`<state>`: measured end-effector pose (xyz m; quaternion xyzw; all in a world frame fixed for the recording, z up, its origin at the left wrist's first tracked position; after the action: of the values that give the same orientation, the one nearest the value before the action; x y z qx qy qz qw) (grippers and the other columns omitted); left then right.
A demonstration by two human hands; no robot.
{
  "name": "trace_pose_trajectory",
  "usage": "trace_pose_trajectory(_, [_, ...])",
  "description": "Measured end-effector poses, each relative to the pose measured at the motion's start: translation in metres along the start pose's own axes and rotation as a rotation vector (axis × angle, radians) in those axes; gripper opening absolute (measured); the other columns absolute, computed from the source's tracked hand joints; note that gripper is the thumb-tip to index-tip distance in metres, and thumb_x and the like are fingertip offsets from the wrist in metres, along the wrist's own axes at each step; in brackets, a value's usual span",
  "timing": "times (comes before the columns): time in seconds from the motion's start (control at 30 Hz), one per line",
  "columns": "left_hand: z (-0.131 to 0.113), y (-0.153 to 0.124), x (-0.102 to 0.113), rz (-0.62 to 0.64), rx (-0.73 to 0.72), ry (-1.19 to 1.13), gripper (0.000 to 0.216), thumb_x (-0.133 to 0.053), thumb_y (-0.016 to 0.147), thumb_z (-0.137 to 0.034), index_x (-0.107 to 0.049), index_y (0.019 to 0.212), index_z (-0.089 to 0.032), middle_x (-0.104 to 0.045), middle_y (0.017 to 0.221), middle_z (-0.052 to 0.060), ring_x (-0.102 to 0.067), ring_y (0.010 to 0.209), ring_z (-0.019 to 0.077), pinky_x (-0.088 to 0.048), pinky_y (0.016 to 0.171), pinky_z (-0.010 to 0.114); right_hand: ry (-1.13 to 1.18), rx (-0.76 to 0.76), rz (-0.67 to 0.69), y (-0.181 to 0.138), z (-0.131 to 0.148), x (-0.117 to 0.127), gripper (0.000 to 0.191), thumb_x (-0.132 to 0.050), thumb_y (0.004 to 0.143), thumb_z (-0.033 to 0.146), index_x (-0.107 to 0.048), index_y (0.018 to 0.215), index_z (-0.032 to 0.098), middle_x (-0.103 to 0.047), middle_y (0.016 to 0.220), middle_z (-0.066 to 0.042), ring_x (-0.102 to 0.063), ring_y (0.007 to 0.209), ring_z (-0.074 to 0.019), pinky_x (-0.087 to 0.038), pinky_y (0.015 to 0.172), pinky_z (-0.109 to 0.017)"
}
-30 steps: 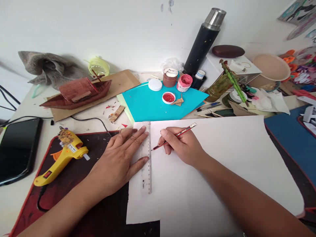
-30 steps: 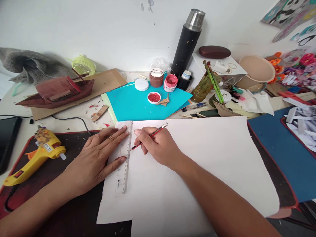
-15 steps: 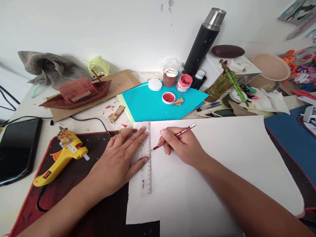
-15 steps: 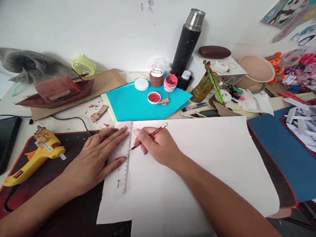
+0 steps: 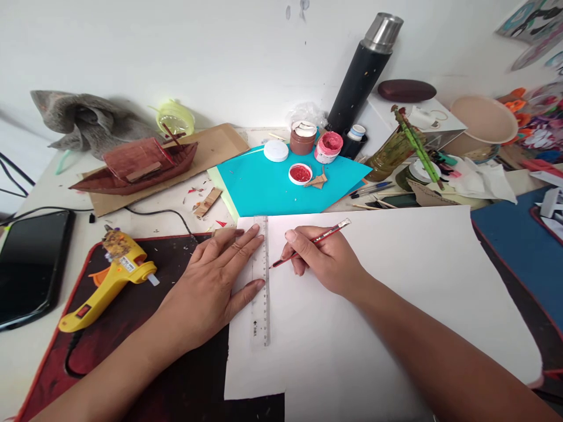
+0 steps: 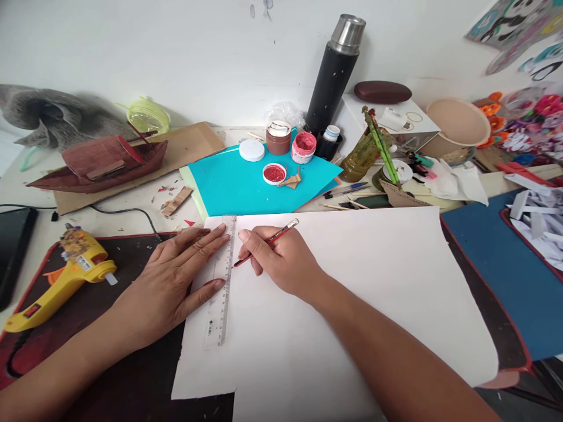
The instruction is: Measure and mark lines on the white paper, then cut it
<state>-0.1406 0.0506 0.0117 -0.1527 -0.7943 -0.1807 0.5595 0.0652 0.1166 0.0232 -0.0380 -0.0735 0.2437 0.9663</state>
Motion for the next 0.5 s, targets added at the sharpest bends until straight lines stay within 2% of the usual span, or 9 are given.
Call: trace_pose_trajectory(0.5, [0.0001, -0.0001, 0.0005, 0.006, 0.005, 0.002, 0.070, -0.050, 0.111, -0.055, -0.032, 0.174, -0.031, -0.043, 0.176, 0.004, -0.038, 0.161, 0.0362, -0.040, 0.124, 0.058, -0.011, -0.006, -0.003, 0.0005, 0.0010, 0.0001, 0.055, -0.060, 0.106, 0.067, -0.074, 0.080, 0.020, -0.065, 0.058, 0.000, -0.060, 0.058, -0.0168, -0.047, 0.061, -0.031])
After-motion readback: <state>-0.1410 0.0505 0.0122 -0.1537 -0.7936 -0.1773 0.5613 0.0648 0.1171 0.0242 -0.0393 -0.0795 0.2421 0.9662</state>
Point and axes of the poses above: each hand's wrist, its own y-axis towards the middle knuckle, its own x-axis out of the back of the hand, z = x × y, the point moved 5 cm from there along y, towards the middle knuckle
